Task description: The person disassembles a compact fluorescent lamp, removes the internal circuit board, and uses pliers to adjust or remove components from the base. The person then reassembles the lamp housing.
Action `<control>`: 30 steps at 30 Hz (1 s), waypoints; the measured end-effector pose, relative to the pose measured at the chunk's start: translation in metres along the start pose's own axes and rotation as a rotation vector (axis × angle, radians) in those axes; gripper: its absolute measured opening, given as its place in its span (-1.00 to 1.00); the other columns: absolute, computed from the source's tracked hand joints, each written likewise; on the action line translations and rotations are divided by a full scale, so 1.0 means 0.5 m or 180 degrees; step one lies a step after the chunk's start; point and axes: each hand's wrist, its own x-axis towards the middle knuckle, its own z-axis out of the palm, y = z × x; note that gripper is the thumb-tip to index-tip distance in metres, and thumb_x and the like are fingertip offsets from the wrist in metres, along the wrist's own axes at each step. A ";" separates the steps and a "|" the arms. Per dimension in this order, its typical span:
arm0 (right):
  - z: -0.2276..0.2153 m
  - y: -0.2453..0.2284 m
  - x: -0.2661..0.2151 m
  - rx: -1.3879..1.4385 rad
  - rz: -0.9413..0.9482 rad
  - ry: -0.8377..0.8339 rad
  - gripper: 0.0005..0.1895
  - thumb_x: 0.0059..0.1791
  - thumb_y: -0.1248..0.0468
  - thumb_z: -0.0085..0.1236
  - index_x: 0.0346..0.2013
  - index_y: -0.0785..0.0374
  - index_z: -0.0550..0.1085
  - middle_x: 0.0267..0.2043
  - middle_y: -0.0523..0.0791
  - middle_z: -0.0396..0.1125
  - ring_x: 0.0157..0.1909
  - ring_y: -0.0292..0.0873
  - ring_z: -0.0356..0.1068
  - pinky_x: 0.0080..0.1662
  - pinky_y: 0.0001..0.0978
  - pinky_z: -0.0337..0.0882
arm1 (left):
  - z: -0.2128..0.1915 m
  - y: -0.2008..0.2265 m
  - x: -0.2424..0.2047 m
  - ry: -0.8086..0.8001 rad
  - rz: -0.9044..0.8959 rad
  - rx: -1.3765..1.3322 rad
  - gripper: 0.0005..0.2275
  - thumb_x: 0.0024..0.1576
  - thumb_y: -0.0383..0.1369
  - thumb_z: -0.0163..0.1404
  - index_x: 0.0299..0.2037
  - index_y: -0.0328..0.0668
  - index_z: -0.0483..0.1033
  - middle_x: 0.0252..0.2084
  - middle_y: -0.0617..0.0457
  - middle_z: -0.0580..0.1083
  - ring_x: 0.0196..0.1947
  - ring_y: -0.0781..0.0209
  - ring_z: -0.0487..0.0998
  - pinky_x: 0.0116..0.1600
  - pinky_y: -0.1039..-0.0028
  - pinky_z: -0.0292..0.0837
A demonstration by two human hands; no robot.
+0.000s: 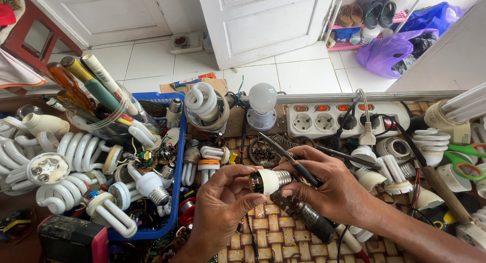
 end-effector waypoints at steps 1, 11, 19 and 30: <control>0.001 0.002 0.000 0.0001 -0.0003 -0.0006 -0.68 -0.05 0.06 0.14 -0.11 0.15 0.56 -0.10 -0.11 0.41 -0.12 -0.20 0.50 -0.05 -0.37 0.47 | 0.003 0.005 0.000 0.0006 0.0003 -0.0001 -0.63 -0.10 -0.60 0.26 -0.09 -0.27 0.46 -0.04 -0.23 0.57 -0.12 0.11 0.63 0.05 0.34 0.58; 0.009 0.010 -0.001 0.0086 0.0127 -0.0160 -0.63 -0.05 0.02 0.11 -0.09 0.19 0.56 -0.11 -0.11 0.43 -0.13 -0.21 0.50 -0.14 -0.38 0.50 | 0.016 0.013 -0.010 0.0136 0.0134 0.0267 -0.59 -0.09 -0.60 0.25 0.00 -0.31 0.49 -0.11 -0.10 0.57 -0.19 0.22 0.60 0.00 0.42 0.61; 0.008 0.013 -0.004 -0.0313 0.0285 -0.0255 -0.58 -0.08 -0.02 0.15 -0.08 0.16 0.58 -0.04 -0.08 0.44 -0.09 -0.17 0.56 -0.08 -0.36 0.51 | 0.016 0.024 -0.010 0.0071 0.0215 0.0602 -0.66 -0.02 -0.52 0.22 -0.01 -0.29 0.52 -0.20 -0.13 0.61 -0.18 0.20 0.64 0.02 0.47 0.62; 0.052 0.010 -0.058 -0.2283 0.0919 -0.1259 -0.58 0.00 -0.16 -0.01 -0.47 0.03 0.56 -0.24 -0.27 0.36 -0.41 0.01 0.47 -0.38 -0.02 0.47 | -0.004 0.016 0.007 0.0676 0.1118 0.2723 -0.73 0.01 -0.32 0.20 -0.11 -0.18 0.55 -0.14 0.00 0.56 -0.17 0.16 0.59 -0.04 0.46 0.50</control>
